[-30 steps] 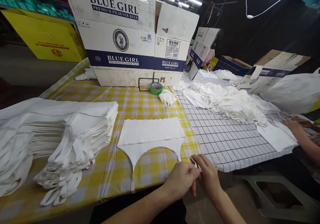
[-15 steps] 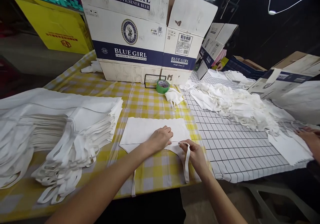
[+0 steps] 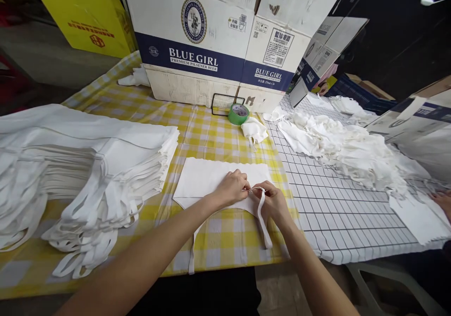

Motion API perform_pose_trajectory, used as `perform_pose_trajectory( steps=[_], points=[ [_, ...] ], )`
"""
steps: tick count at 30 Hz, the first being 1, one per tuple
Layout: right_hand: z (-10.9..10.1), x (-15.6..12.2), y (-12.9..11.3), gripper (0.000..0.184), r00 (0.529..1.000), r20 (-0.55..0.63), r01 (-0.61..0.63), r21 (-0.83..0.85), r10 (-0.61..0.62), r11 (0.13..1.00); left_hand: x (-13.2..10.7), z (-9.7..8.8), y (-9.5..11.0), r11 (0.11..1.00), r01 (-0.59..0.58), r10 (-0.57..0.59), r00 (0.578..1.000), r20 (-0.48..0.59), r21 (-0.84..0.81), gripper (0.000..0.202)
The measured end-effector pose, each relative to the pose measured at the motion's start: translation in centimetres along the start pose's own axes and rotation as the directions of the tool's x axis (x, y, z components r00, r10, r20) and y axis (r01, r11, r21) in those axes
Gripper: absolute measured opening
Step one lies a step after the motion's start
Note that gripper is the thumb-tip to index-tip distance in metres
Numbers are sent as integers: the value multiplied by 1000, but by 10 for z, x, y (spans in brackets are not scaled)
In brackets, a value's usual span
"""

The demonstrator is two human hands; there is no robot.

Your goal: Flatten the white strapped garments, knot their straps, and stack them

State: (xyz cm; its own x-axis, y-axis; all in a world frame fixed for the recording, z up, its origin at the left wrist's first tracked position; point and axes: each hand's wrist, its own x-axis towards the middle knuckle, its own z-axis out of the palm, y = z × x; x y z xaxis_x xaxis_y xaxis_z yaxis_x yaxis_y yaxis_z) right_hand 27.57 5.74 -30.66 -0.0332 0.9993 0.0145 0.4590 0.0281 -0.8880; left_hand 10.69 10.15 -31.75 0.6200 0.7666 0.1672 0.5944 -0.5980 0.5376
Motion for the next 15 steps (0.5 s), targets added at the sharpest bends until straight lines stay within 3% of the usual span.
perform_pose_trajectory(
  steps=[15],
  points=[
    [8,4,-5,16,994,-16,103,-179,-107,979,7,4,-6,996,48,-48,999,5,-73,13]
  ],
)
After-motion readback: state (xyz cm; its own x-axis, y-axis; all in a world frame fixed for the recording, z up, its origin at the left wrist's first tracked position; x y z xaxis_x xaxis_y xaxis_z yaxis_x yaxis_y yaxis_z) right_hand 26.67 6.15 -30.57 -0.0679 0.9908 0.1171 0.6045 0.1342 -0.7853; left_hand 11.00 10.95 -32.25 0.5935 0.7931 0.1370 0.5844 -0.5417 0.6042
